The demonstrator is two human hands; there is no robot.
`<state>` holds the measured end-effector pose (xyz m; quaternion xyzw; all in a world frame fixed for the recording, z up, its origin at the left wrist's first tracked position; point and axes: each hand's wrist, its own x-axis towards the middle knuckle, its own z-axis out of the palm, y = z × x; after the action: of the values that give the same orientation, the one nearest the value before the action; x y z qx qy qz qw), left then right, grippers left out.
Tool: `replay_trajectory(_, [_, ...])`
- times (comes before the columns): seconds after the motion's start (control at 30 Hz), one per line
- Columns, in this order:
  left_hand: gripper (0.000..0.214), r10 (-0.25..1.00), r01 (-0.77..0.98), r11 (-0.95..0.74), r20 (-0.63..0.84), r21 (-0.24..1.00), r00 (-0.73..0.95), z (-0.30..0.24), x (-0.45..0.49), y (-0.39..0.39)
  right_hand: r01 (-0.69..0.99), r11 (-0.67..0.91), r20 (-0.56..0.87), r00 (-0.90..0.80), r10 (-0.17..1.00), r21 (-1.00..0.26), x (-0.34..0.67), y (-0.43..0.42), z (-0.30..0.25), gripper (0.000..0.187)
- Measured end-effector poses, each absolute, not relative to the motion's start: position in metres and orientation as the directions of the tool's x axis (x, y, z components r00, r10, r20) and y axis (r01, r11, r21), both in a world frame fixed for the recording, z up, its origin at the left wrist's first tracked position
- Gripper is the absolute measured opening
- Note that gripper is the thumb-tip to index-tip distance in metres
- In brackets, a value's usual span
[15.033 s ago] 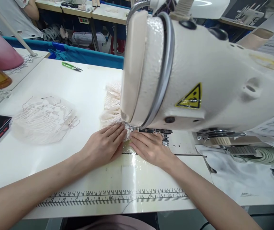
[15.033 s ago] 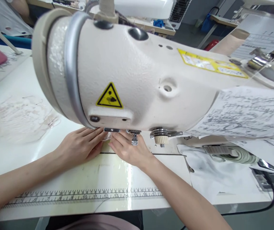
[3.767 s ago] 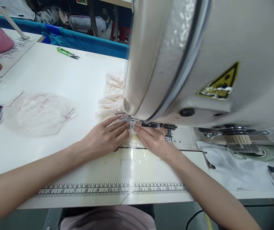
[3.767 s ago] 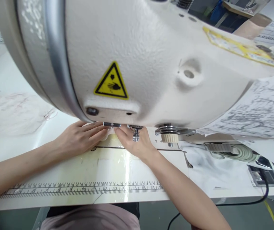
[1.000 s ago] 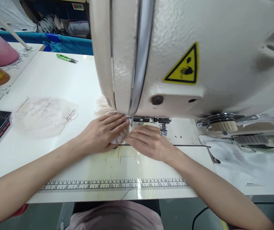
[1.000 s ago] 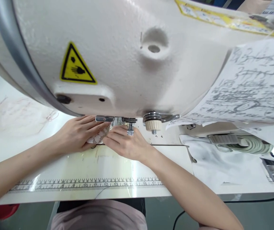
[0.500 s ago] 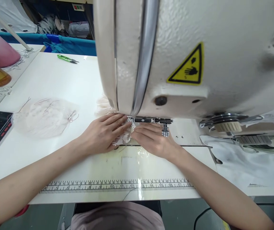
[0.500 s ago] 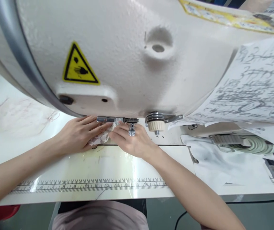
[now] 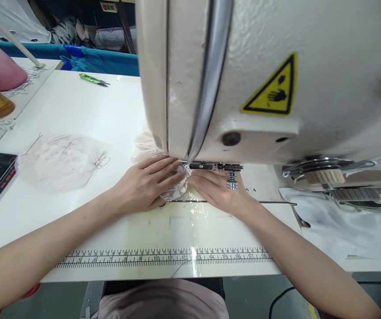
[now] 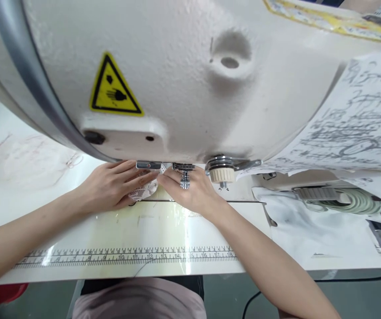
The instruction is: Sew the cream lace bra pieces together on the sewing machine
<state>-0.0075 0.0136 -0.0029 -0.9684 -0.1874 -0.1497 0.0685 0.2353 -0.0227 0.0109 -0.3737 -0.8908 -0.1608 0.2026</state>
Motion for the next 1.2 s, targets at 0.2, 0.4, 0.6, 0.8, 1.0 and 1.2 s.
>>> replay_trajectory(0.2, [0.029, 0.244, 0.31, -0.946, 0.417, -0.098, 0.876, -0.001, -0.006, 0.013, 0.632, 0.775, 0.492, -0.678, 0.546, 0.01, 0.235, -0.016, -0.006, 0.017])
replay_trajectory(0.4, [0.02, 0.304, 0.378, -0.922, 0.453, -0.079, 0.838, 0.003, -0.004, 0.013, 0.645, 0.763, 0.46, -0.662, 0.592, -0.054, 0.228, -0.021, -0.017, 0.028])
replay_trajectory(0.6, [0.02, 0.351, 0.434, -0.898, 0.474, -0.075, 0.808, -0.001, -0.002, 0.013, 0.66, 0.751, 0.462, -0.676, 0.574, 0.034, 0.226, -0.022, -0.014, 0.025])
replay_trajectory(0.8, [0.02, 0.415, 0.475, -0.879, 0.421, -0.045, 0.807, -0.002, -0.003, 0.012, 0.677, 0.735, 0.486, -0.65, 0.584, 0.023, 0.226, -0.025, -0.014, 0.017])
replay_trajectory(1.0, [0.019, 0.447, 0.498, -0.867, 0.39, -0.033, 0.805, -0.004, -0.004, 0.012, 0.702, 0.712, 0.437, -0.64, 0.632, -0.002, 0.228, -0.027, -0.012, 0.024])
replay_trajectory(1.2, [0.026, 0.451, 0.503, -0.862, 0.372, -0.054, 0.812, -0.003, -0.004, 0.012, 0.723, 0.688, 0.42, -0.606, 0.676, -0.064, 0.232, -0.025, -0.019, 0.029])
